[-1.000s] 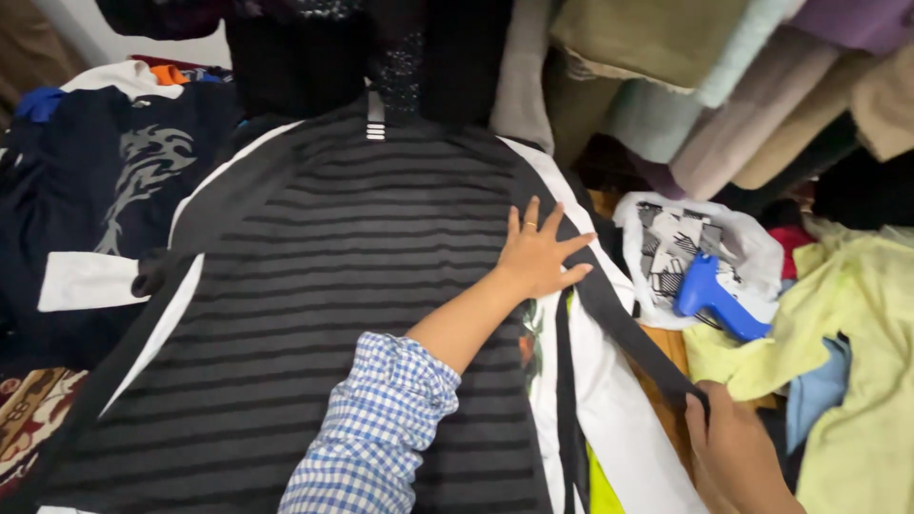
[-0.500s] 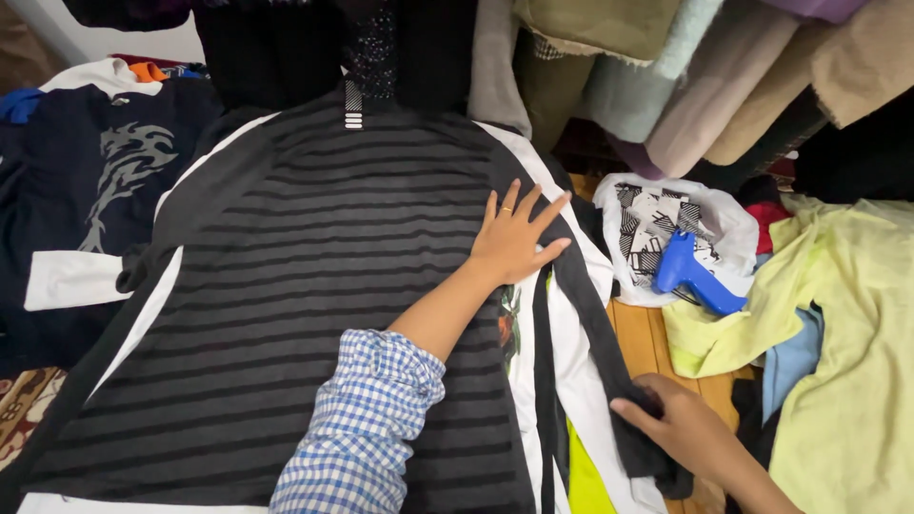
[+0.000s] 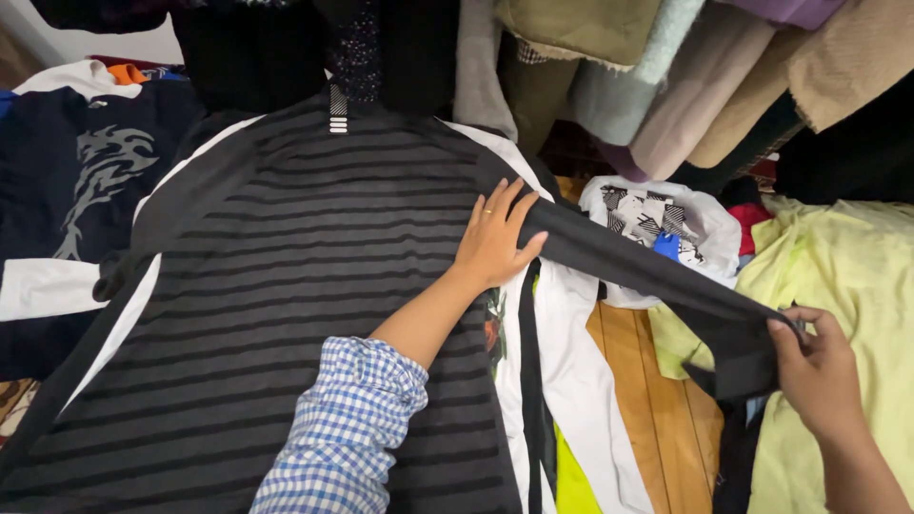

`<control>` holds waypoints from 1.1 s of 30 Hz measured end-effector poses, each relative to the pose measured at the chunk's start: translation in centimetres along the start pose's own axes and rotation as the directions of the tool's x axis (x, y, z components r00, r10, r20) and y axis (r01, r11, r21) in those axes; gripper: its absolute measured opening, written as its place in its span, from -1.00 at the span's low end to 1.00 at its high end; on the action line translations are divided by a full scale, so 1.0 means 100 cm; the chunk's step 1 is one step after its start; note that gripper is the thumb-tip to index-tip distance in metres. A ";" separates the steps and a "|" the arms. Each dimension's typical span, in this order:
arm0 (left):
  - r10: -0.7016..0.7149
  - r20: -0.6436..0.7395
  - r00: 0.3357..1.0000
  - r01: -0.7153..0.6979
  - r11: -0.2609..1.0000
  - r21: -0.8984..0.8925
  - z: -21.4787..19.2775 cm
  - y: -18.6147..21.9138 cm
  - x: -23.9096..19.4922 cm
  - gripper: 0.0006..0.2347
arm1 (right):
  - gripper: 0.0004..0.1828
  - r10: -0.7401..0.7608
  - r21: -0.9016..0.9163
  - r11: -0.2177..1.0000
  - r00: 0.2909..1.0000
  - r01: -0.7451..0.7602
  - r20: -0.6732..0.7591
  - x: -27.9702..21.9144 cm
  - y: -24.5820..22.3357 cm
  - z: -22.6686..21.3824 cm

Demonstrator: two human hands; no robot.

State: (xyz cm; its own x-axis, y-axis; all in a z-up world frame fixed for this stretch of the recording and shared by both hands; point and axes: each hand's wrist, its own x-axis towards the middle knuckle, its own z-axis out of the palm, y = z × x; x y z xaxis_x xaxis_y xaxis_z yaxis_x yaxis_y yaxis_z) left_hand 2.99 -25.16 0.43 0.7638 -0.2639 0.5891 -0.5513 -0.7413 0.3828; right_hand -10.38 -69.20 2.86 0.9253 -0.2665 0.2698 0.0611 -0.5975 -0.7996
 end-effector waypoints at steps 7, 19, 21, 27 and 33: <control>-0.077 0.192 0.978 0.046 0.986 0.158 0.009 0.007 0.018 -0.38 | -0.84 -0.158 -0.257 0.957 0.985 0.136 -0.066 0.029 -0.045 -0.004; -0.656 0.226 0.720 0.685 0.724 -0.081 0.005 -0.033 0.093 -0.53 | -0.88 -0.005 -0.233 0.972 0.995 0.029 0.102 -0.002 -0.087 -0.007; -0.230 0.152 0.961 0.230 0.973 0.019 0.072 -0.108 0.110 -0.68 | -0.84 0.151 -0.051 0.988 0.956 -0.143 0.252 -0.016 -0.080 -0.003; -0.138 0.394 0.909 -0.035 0.915 0.401 0.059 -0.098 0.112 -0.80 | -0.46 0.477 0.397 0.625 0.731 -0.673 0.488 -0.056 -0.090 0.015; -0.264 0.112 0.958 0.192 0.881 0.432 0.057 -0.081 0.127 -0.83 | -0.21 0.382 0.167 0.742 0.615 -0.649 0.690 -0.116 0.002 0.092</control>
State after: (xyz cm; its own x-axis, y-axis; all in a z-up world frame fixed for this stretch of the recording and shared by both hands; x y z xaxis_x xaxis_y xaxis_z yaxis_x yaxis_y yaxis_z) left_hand 19.09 -26.04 0.79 0.9150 -0.1261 0.3831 -0.1935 -0.9706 0.1429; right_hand -17.63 -59.24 -5.36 0.8505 0.1294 -0.5098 -0.4925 -0.1442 -0.8583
